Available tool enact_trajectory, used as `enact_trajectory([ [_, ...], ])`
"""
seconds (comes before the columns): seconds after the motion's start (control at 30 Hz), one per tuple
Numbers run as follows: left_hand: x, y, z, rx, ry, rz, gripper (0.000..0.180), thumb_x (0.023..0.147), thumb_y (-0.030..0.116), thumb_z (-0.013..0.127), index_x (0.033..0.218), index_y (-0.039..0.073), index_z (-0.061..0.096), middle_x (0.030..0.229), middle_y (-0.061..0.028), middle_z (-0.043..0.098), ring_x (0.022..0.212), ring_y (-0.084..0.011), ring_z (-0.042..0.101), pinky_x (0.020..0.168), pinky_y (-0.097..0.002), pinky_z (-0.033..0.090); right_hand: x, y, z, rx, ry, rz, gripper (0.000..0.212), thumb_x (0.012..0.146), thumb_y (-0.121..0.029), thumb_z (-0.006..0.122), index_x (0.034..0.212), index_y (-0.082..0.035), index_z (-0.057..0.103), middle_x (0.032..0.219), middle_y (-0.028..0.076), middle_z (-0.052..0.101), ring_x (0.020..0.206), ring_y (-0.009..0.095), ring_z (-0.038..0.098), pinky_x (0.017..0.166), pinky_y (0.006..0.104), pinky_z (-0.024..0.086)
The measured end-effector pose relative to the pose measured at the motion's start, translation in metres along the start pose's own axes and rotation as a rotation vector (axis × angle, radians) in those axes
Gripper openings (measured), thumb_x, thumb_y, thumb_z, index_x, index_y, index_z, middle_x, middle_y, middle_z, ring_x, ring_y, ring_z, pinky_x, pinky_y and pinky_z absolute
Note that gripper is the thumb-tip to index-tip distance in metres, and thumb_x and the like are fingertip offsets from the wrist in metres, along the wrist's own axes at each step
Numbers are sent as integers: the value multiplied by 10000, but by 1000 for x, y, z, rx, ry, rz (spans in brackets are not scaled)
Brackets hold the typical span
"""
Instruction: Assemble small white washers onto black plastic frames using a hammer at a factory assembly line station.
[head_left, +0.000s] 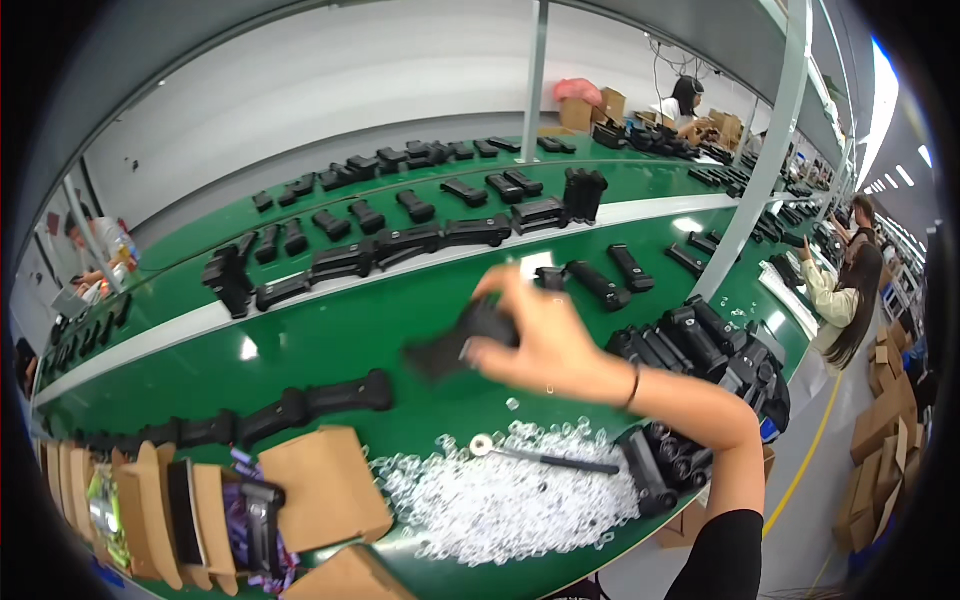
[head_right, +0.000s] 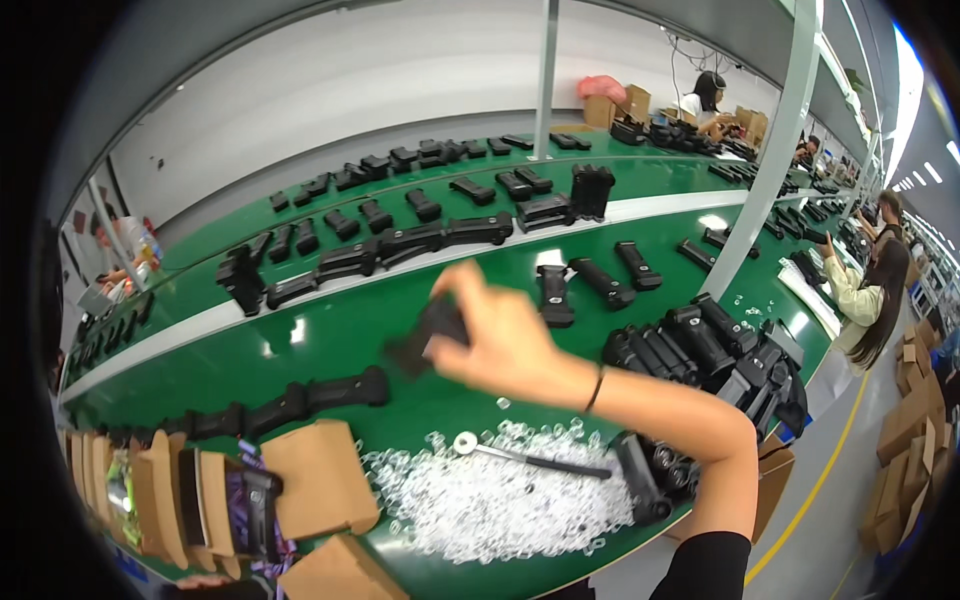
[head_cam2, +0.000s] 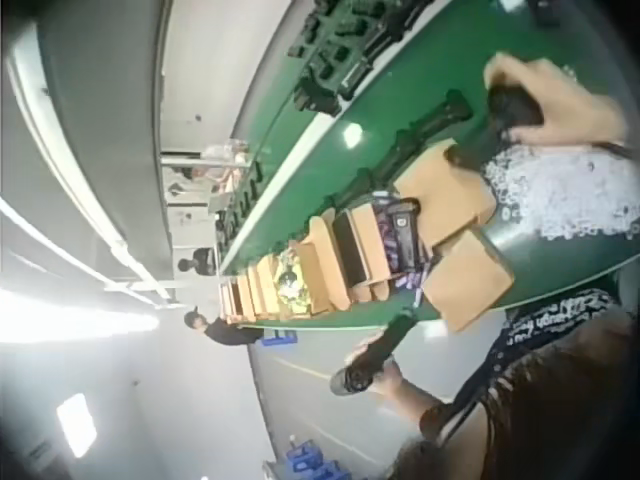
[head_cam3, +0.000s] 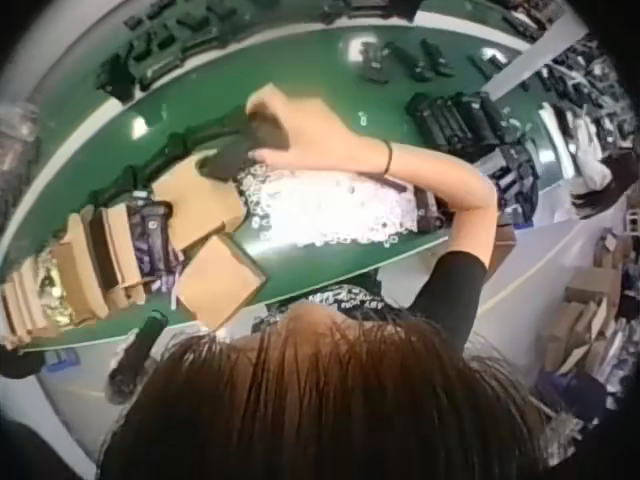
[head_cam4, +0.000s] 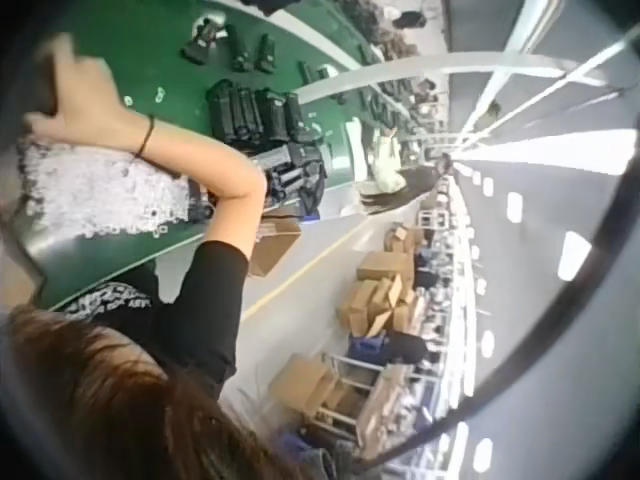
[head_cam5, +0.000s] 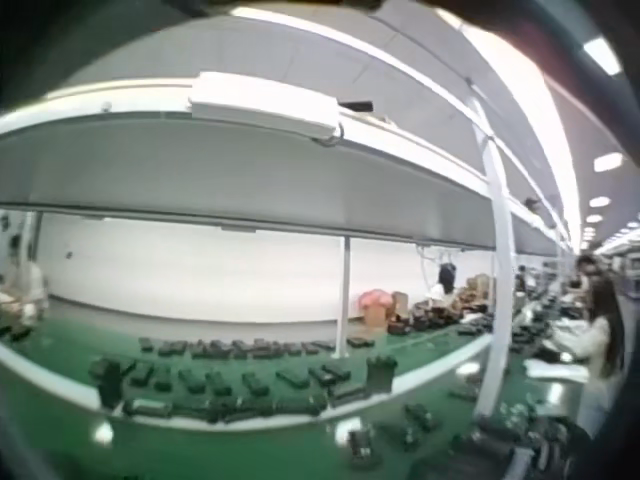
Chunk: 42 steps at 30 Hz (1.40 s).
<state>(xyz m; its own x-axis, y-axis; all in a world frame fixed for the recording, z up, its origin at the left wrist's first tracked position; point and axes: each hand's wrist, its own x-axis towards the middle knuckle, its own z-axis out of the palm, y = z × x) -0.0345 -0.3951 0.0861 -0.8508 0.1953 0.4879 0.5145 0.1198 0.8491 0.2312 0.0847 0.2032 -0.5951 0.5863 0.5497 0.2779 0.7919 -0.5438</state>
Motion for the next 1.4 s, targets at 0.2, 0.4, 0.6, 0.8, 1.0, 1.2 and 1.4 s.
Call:
enact_trajectory([
  [0.2, 67, 39, 157, -183, -691, -260, 422, 875, 108, 628, 1252, 19, 460, 1054, -142, 615, 824, -169, 626, 641, -352, 536, 113, 195, -128, -588, 313, 284, 505, 723, -274, 739, 1094, -65, 468, 781, 225, 645, 749, 431, 630, 686, 479, 499],
  [0.4, 76, 70, 290, -270, -1124, -413, 533, 900, 45, 620, 1366, 2, 365, 1179, -94, 555, 1064, -169, 529, 936, -305, 430, 166, 296, -102, -661, 205, 494, 541, 689, -300, 731, 1071, 0, 492, 841, 231, 661, 818, 407, 656, 720, 467, 542],
  [0.6, 56, 13, 290, -25, -1158, -635, 481, 905, 44, 621, 1322, -31, 394, 1142, -115, 572, 997, -204, 556, 866, -296, 470, 181, 344, -78, -669, 69, 562, 544, 674, -275, 727, 1064, 30, 502, 859, 226, 663, 824, 398, 660, 726, 455, 548],
  [0.8, 40, -13, 278, 374, -1054, -566, 437, 897, 42, 623, 1288, -3, 434, 1109, -100, 584, 1004, -198, 549, 915, -333, 433, 196, 382, -49, -661, 5, 579, 512, 649, -264, 732, 1012, 8, 494, 833, 202, 656, 784, 383, 662, 689, 458, 549],
  [1.0, 49, 24, 328, 290, -1058, -604, 424, 898, 46, 620, 1278, -1, 440, 1094, -94, 585, 985, -195, 553, 896, -328, 440, 206, 406, -28, -693, 56, 533, 491, 626, -247, 734, 965, -14, 466, 771, 178, 641, 731, 371, 655, 633, 450, 542],
  [1.2, 51, 26, 344, 249, -1048, -613, 411, 898, 49, 618, 1268, 0, 446, 1079, -88, 586, 965, -193, 557, 877, -323, 447, 221, 417, -13, -682, -3, 575, 499, 653, -292, 706, 995, -8, 478, 809, 198, 644, 781, 389, 653, 688, 456, 541],
  [1.4, 52, 25, 349, 202, -1044, -569, 398, 899, 53, 615, 1258, 1, 451, 1064, -82, 587, 946, -190, 561, 858, -317, 454, 232, 422, -3, -736, 3, 543, 490, 640, -276, 744, 974, -16, 495, 806, 172, 657, 784, 356, 666, 663, 434, 545],
])
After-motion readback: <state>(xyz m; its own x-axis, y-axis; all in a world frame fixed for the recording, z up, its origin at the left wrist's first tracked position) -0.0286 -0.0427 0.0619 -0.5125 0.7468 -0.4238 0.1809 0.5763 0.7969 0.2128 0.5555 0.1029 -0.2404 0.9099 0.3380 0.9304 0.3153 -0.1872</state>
